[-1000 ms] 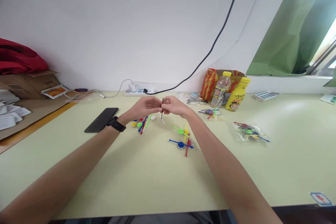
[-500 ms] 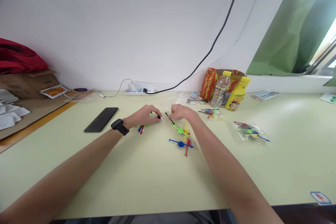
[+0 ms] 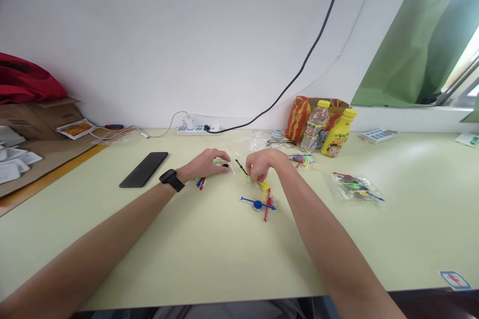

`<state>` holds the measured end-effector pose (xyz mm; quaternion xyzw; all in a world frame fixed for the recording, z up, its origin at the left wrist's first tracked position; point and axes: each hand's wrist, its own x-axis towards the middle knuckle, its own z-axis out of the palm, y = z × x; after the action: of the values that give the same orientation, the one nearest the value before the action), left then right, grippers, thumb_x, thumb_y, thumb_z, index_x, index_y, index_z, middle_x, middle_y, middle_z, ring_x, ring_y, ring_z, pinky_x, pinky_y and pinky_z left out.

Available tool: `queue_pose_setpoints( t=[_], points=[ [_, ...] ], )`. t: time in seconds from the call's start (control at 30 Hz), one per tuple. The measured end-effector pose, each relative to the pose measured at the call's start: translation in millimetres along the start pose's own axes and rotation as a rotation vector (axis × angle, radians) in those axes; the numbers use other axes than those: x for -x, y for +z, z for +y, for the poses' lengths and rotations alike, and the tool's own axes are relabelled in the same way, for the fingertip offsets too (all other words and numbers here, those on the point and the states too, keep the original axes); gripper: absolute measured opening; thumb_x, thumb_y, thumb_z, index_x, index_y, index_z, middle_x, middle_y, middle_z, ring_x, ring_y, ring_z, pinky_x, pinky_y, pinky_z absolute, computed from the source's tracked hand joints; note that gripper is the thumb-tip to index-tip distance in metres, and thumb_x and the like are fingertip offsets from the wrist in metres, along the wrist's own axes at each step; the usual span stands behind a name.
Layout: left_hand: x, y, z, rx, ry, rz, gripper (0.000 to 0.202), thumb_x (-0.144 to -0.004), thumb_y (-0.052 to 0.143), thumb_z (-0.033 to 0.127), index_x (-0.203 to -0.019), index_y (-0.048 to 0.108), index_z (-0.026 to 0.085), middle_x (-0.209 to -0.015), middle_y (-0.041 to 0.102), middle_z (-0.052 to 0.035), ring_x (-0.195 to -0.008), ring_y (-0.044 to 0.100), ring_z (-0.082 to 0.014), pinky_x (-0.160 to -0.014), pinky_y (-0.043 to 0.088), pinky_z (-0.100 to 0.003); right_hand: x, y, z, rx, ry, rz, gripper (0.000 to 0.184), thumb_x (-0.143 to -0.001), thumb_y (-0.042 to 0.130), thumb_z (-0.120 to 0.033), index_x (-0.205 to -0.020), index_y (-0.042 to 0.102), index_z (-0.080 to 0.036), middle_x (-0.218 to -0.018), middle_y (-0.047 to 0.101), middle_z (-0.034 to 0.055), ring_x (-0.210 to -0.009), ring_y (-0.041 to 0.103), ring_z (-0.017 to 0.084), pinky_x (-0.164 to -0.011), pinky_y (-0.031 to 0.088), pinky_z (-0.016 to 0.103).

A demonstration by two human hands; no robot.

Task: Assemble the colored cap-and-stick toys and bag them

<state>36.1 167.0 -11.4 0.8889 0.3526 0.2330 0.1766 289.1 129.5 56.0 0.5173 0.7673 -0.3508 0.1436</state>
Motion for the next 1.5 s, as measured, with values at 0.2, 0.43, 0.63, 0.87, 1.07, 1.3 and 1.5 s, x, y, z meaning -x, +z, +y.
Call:
queue_pose_setpoints(
  t=[0.2, 0.43, 0.63, 0.87, 1.07, 1.3, 1.5],
  points=[
    [0.6, -3.9, -2.7, -0.06, 0.0, -0.017, 0.023, -0.088, 0.074, 0.043, -0.096, 0.082, 0.024, -0.102, 0.081, -0.0048, -0.097, 0.072, -0.0263, -0.091, 0.054, -0.036, 3.3, -0.9, -2.2, -0.153, -0.08, 0.137, 0.011, -0.071, 0.072, -0.012, -0.077, 0.066, -0.019, -0.076, 0.078, 0.0058, -0.076, 0.077, 0.023, -0.067, 0.056, 0.028],
    [-6.9, -17.2, 20.2, 0.169, 0.024, 0.199, 0.033, -0.098, 0.064, 0.051, -0.103, 0.077, 0.02, -0.107, 0.08, -0.0068, -0.098, 0.074, -0.0223, -0.092, 0.059, -0.035, -5.9, 1.5, -0.8, -0.495, -0.32, 0.375, 0.01, -0.084, 0.067, -0.013, -0.089, 0.061, -0.019, -0.083, 0.08, 0.0072, -0.077, 0.077, 0.018, -0.075, 0.062, 0.027],
    [-8.1, -26.8, 39.9, 0.44, 0.08, 0.089, 0.037, -0.088, 0.079, 0.047, -0.111, 0.073, 0.019, -0.108, 0.079, -0.009, -0.095, 0.078, -0.0235, -0.089, 0.063, -0.035, -23.7, 6.3, -1.9, -0.812, -0.486, 0.516, 0.009, -0.084, 0.067, -0.018, -0.091, 0.062, -0.019, -0.082, 0.078, 0.0054, -0.079, 0.075, 0.016, -0.077, 0.061, 0.027],
    [-7.6, -21.7, 32.4, 0.4, 0.052, 0.148, 0.016, -0.085, 0.077, 0.028, -0.091, 0.067, 0.017, -0.088, 0.077, -0.0052, -0.084, 0.077, -0.0205, -0.078, 0.061, -0.03, -31.9, 16.8, -19.8, -0.617, -0.453, 0.574, 0.006, -0.089, 0.053, -0.023, -0.093, 0.056, -0.02, -0.079, 0.07, 0.0007, -0.067, 0.062, 0.012, -0.063, 0.049, 0.023],
    [-2.4, -21.8, 34.7, 0.26, 0.025, -0.03, 0.022, -0.08, 0.073, 0.026, -0.101, 0.073, 0.019, -0.082, 0.076, -0.0027, -0.074, 0.072, -0.0184, -0.07, 0.057, -0.028, -40.7, 19.6, -14.8, -0.312, -0.191, 0.621, 0.019, -0.093, 0.052, -0.022, -0.108, 0.061, -0.018, -0.102, 0.072, 0.0074, -0.086, 0.063, 0.018, -0.07, 0.045, 0.026],
    [-0.1, -25.9, 26.7, 0.018, -0.006, -0.306, 0.014, -0.071, 0.079, 0.031, -0.081, 0.079, 0.021, -0.085, 0.077, -0.003, -0.074, 0.069, -0.02, -0.066, 0.051, -0.029, -22.2, 6.4, -1.5, -0.025, -0.097, 0.372, 0.02, -0.08, 0.079, -0.033, -0.092, 0.074, -0.018, -0.098, 0.077, 0.0093, -0.091, 0.066, 0.025, -0.073, 0.043, 0.03],
    [0.4, -40.3, 14.1, -0.125, 0.011, -0.259, 0.031, -0.07, 0.081, 0.039, -0.097, 0.079, 0.024, -0.104, 0.077, -0.0044, -0.091, 0.069, -0.0239, -0.079, 0.051, -0.03, -0.9, 3.3, -14.4, 0.194, -0.067, -0.279, 0.047, -0.057, 0.094, -0.055, -0.076, 0.077, -0.016, -0.083, 0.077, 0.0058, -0.081, 0.063, 0.021, -0.072, 0.045, 0.03]
  ],
)
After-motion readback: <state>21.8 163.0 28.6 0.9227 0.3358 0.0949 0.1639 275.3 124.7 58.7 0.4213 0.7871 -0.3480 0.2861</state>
